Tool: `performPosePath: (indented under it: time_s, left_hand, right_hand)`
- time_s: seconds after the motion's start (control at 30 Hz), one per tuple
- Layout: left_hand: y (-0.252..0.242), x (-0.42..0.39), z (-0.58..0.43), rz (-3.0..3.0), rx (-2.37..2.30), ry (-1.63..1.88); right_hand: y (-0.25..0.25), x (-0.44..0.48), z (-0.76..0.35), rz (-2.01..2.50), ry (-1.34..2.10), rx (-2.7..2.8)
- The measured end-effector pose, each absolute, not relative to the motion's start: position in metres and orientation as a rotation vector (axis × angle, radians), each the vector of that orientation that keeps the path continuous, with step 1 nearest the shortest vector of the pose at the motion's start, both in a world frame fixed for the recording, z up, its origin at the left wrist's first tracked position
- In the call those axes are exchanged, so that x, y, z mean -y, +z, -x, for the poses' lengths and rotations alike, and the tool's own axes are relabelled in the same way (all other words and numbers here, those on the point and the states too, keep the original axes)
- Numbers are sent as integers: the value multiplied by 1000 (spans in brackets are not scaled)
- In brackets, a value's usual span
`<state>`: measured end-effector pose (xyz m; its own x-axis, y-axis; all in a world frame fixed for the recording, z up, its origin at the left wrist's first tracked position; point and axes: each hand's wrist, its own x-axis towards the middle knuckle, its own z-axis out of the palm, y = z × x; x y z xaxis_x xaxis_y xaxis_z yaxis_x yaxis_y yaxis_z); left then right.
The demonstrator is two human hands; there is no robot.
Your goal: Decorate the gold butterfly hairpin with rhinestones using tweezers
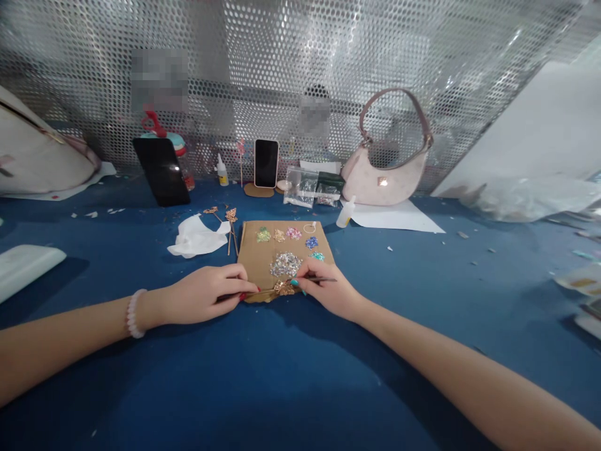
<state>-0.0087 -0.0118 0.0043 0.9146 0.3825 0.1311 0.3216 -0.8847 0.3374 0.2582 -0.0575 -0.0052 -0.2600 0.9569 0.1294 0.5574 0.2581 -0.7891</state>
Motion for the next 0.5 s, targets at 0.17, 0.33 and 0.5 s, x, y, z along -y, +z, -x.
performPosePath:
  time_s: [0.17,0.33,0.5]
  left_hand:
    - [3,12,9,-2770,-514,297]
    - [3,11,9,-2767,-523,276]
    - [3,12,8,-2759,-530,270]
  right_hand:
    - [-6,58,-259,1358,842,1910]
    - [-6,57,-257,1350,846,1899]
    - [-5,56,-257,1345,847,1917]
